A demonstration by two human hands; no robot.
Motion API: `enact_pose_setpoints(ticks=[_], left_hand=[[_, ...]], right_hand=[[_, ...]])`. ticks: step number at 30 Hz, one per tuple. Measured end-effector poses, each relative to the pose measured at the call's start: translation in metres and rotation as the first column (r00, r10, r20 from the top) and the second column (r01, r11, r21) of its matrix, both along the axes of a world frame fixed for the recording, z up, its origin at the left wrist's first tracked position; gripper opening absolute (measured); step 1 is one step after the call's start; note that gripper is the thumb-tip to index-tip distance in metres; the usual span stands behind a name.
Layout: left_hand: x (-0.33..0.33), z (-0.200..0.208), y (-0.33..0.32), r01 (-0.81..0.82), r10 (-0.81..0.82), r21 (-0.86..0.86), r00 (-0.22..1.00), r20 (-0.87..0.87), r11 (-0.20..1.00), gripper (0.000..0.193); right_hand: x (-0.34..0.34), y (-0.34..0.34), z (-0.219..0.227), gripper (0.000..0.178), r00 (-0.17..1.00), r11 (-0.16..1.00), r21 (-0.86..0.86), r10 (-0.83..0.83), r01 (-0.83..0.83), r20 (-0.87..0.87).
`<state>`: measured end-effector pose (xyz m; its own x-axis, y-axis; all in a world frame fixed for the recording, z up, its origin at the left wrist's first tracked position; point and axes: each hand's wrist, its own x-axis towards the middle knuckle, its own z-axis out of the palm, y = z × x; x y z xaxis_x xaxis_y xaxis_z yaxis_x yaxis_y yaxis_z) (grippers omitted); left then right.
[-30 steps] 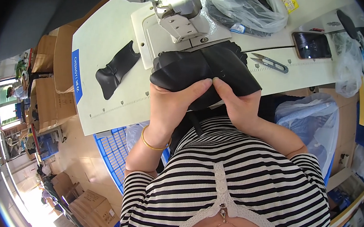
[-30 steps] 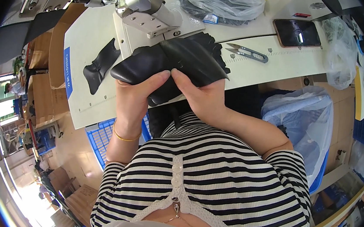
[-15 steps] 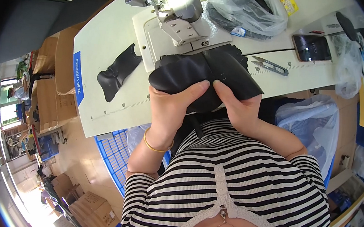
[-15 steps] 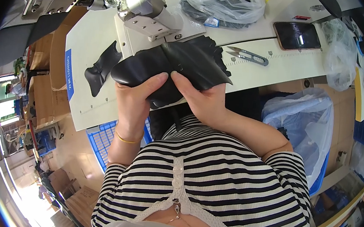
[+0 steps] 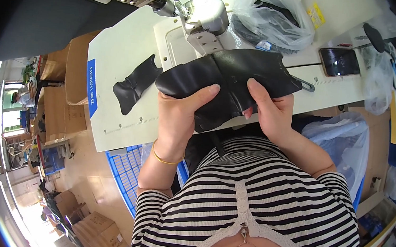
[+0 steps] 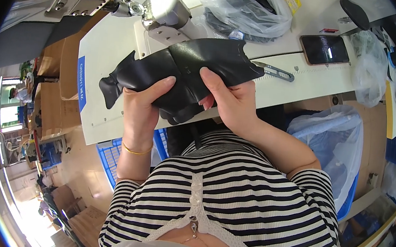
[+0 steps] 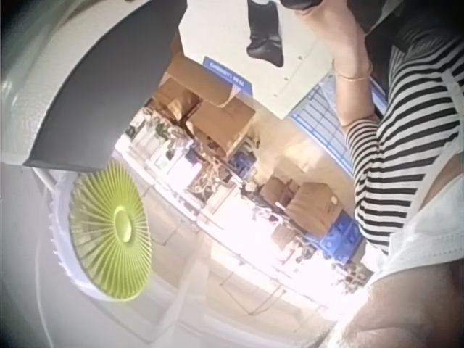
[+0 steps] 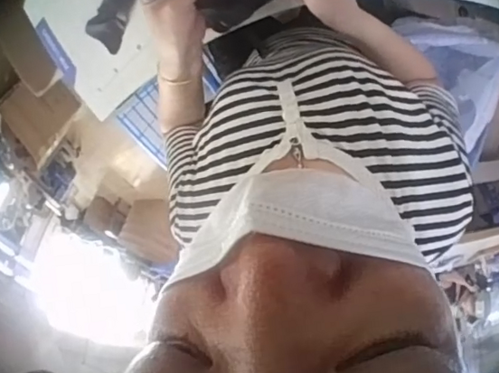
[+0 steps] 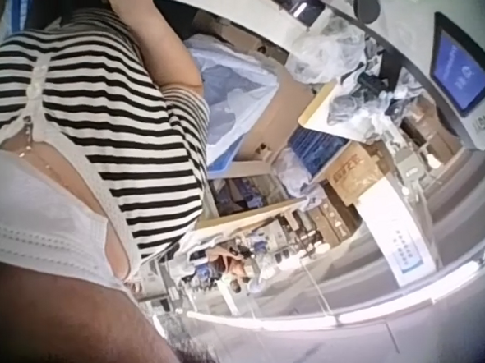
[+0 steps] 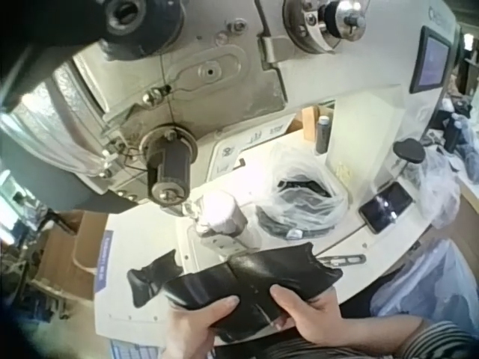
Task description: Stitching black leather components of a shoe using an industrial sewing machine.
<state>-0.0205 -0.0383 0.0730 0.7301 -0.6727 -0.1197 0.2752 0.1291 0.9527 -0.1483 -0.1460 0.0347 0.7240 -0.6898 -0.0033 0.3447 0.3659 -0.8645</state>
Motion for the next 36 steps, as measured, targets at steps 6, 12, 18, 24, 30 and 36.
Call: enact_pose_setpoints(ticks=[6, 12, 18, 24, 30, 36], left_hand=[[0.004, 0.002, 0.001, 0.020, -0.020, -0.013, 1.000, 0.013, 1.000, 0.032], [0.008, 0.007, -0.001, 0.023, -0.023, -0.040, 1.000, 0.006, 0.999, 0.029], [0.027, 0.027, -0.002, 0.099, -0.097, -0.045, 0.995, 0.037, 0.994, 0.027], [0.057, 0.037, -0.016, 0.154, -0.156, -0.059, 0.987, -0.036, 0.986, 0.019], [0.088, 0.043, -0.038, 0.122, -0.123, -0.020, 0.991, -0.055, 0.992, 0.015], [0.100, 0.050, -0.047, 0.090, -0.089, 0.005, 0.995, -0.043, 0.996, 0.014]], right_hand=[[0.002, 0.004, 0.001, 0.019, 0.999, 0.996, -0.085, 0.003, 0.000, 0.033], [0.009, 0.004, 0.002, 0.022, 0.992, 0.994, -0.110, -0.005, 0.019, 0.124], [0.018, 0.003, 0.020, 0.021, 0.991, 0.995, -0.095, -0.010, 0.023, 0.133], [0.043, -0.008, 0.028, 0.017, 0.985, 0.989, -0.135, -0.027, 0.051, 0.173], [0.072, -0.028, 0.039, 0.027, 0.991, 0.978, -0.166, -0.116, 0.126, 0.072], [0.085, -0.041, 0.045, 0.023, 0.997, 0.972, -0.221, -0.078, 0.079, 0.011]])
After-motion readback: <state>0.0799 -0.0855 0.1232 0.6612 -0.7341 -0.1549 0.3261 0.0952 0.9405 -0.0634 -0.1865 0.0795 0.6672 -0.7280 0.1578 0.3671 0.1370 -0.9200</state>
